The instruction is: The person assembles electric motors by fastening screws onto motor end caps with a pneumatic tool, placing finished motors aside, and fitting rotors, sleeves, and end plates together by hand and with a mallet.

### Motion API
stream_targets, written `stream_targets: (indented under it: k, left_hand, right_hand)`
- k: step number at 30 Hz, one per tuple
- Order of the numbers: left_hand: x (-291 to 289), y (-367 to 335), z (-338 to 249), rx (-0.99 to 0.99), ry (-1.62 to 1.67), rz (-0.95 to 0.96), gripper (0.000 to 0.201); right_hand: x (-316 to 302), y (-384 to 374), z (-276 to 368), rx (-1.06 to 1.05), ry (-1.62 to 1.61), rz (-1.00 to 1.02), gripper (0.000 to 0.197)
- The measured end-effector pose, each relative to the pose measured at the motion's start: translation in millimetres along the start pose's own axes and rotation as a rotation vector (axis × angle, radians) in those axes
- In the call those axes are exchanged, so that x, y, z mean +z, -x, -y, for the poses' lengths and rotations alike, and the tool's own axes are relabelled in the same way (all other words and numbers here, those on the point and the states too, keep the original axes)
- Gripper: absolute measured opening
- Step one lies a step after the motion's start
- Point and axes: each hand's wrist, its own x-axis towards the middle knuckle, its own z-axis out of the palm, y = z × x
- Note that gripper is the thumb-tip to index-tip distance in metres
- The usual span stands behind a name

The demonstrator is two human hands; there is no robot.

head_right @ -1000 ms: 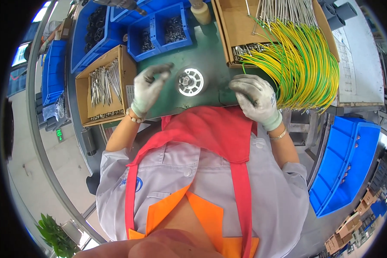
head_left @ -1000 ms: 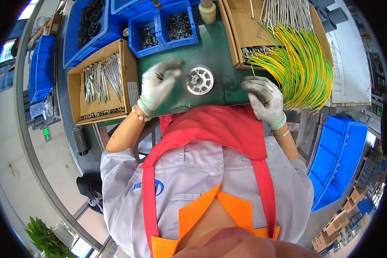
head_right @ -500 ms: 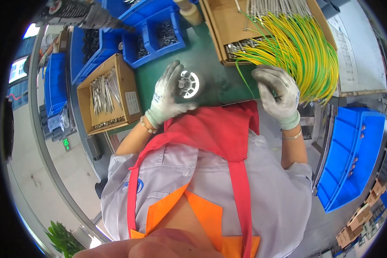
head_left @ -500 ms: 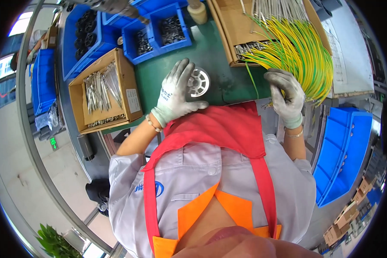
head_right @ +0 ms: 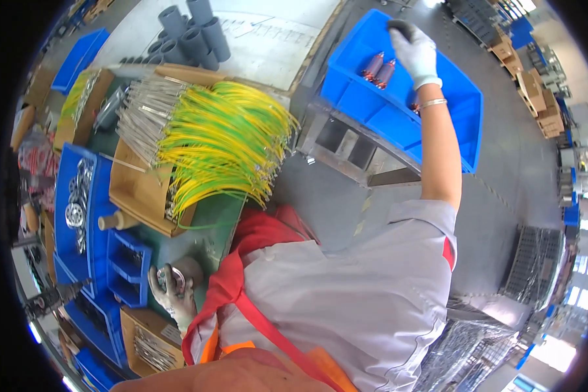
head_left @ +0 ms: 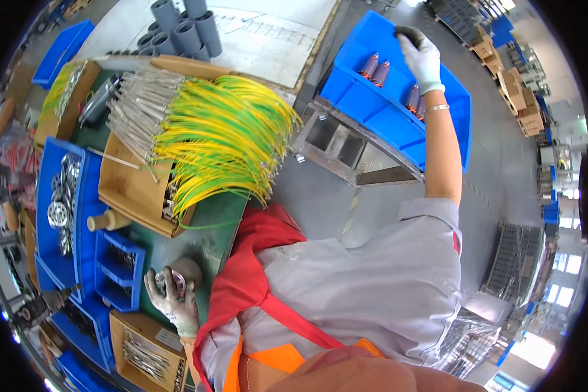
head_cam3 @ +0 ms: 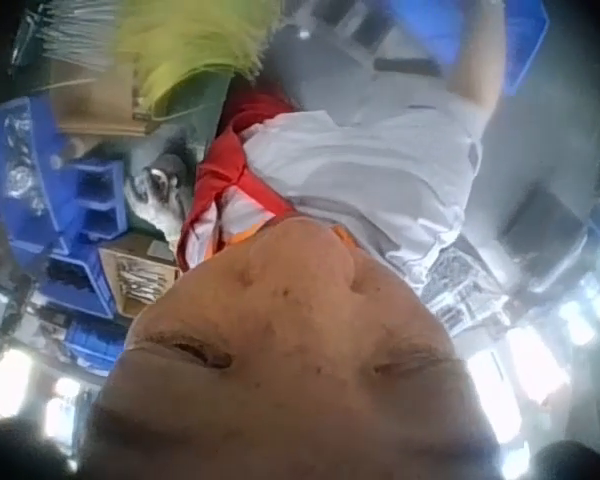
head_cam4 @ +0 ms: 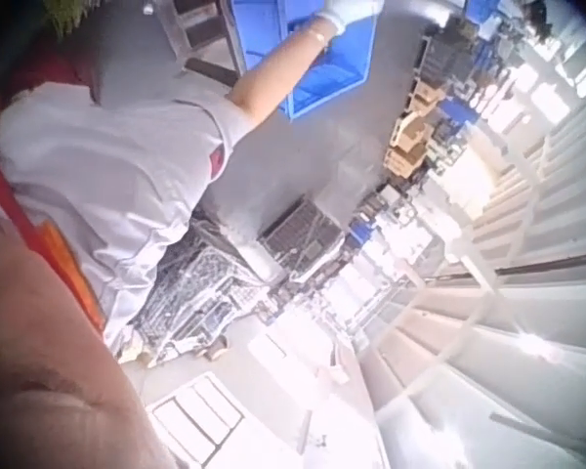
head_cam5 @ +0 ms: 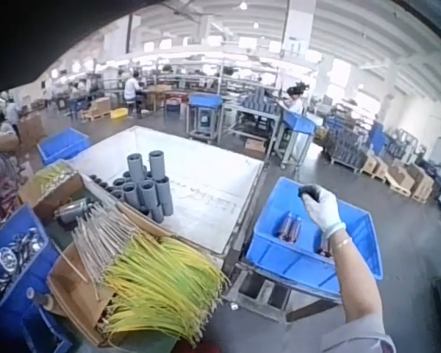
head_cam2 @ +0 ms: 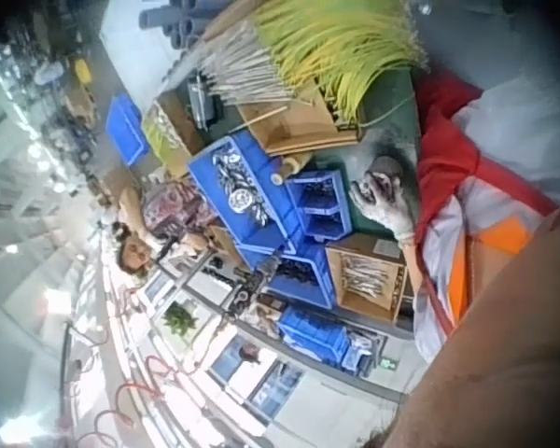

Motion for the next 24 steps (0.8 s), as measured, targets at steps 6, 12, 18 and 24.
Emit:
stream_targets:
  k: [6,12,18,24]
  left_hand:
    - [22.6,20.7,11.4,-0.254,0.350,0.062,0.080]
    - [40.6,12.8,6.5,-0.174,0.264,-0.126,0.094]
    - [3.3,56.0,-10.1,-0.571,0.232,-0.283,0.069]
    - [-0.3,28.5,-22.4,-0.590,0.312,-0.267,0.047]
  right_hand:
    - [35.5,5.5,-161.3,0.307,0.426,0.463,0.037]
    - [72.9,34.6,-271.4,-0.418,0.953,1.160,0.045]
    - [79.0,-12.1,-216.8,0.632,0.663,0.755,0.068]
    - [126.6,30.7,-268.4,0.838,0.615,0.745,0.115]
